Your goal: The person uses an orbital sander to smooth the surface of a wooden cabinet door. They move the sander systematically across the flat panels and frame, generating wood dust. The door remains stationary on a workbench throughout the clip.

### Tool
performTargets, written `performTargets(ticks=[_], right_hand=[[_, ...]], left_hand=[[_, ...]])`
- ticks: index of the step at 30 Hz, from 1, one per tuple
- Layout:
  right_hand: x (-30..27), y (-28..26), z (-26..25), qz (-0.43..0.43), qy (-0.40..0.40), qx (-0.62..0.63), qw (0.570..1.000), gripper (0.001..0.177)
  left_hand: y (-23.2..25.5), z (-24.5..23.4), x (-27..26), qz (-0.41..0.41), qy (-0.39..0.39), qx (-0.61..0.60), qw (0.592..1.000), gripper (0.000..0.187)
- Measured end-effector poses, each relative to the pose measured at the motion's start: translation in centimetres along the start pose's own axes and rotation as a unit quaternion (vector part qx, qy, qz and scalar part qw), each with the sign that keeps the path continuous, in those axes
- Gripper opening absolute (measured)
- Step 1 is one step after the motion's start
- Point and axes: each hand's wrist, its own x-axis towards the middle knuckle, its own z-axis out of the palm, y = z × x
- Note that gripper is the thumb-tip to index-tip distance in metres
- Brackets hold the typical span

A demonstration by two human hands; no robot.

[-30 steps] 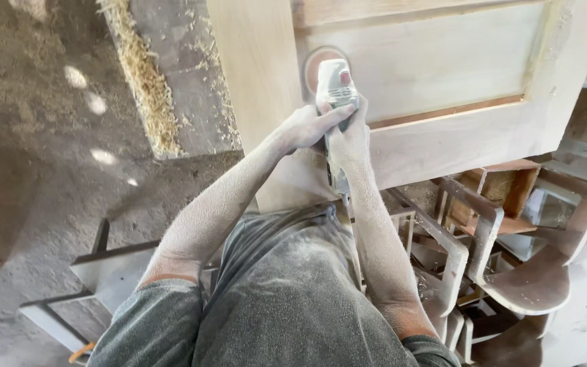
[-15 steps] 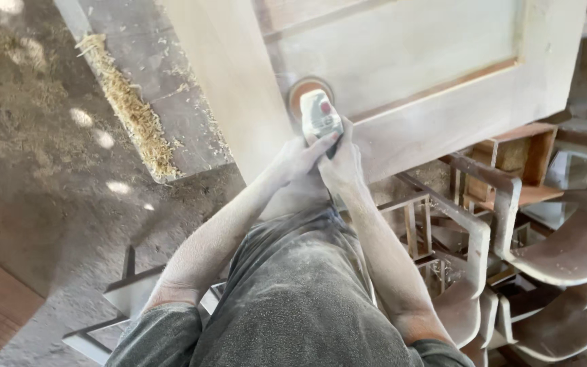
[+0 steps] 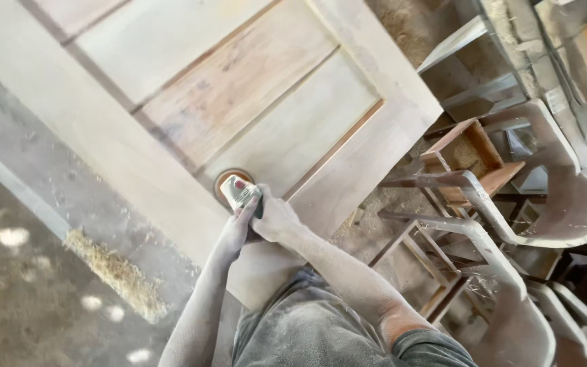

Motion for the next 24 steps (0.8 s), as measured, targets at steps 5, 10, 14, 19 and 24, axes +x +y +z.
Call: performTargets(ticks=[5, 10, 14, 19, 24], right_hand=[[0.7, -0.7, -1.2, -0.005, -0.011, 0.002, 1.0, 0.068], [0.4, 1.8, -1.3, -0.013, -0.015, -0.004, 1.0, 0.068], [1.2, 3.2, -1.5, -0.022, -0.005, -0.011, 1.0, 0.072], [1.7, 3.7, -0.2, -0.065, 0.035, 0.015, 0.997, 0.068], [3.3, 1.6, 1.6, -0.054, 0.018, -0.015, 0.998, 0.074]], left_hand=[[0.8, -0.2, 1.4, 0.018, 0.008, 0.033, 0.999, 0.077], [-0.7, 1.5, 1.4, 0.018, 0.004, 0.022, 1.0, 0.077], [-0.6, 2.4, 2.2, 0.132, 0.021, 0.089, 0.987, 0.072], [-0.9, 2.1, 1.7, 0.137, 0.015, 0.056, 0.989, 0.073], [2.2, 0.4, -0.3, 0.066, 0.063, 0.109, 0.99, 0.086]])
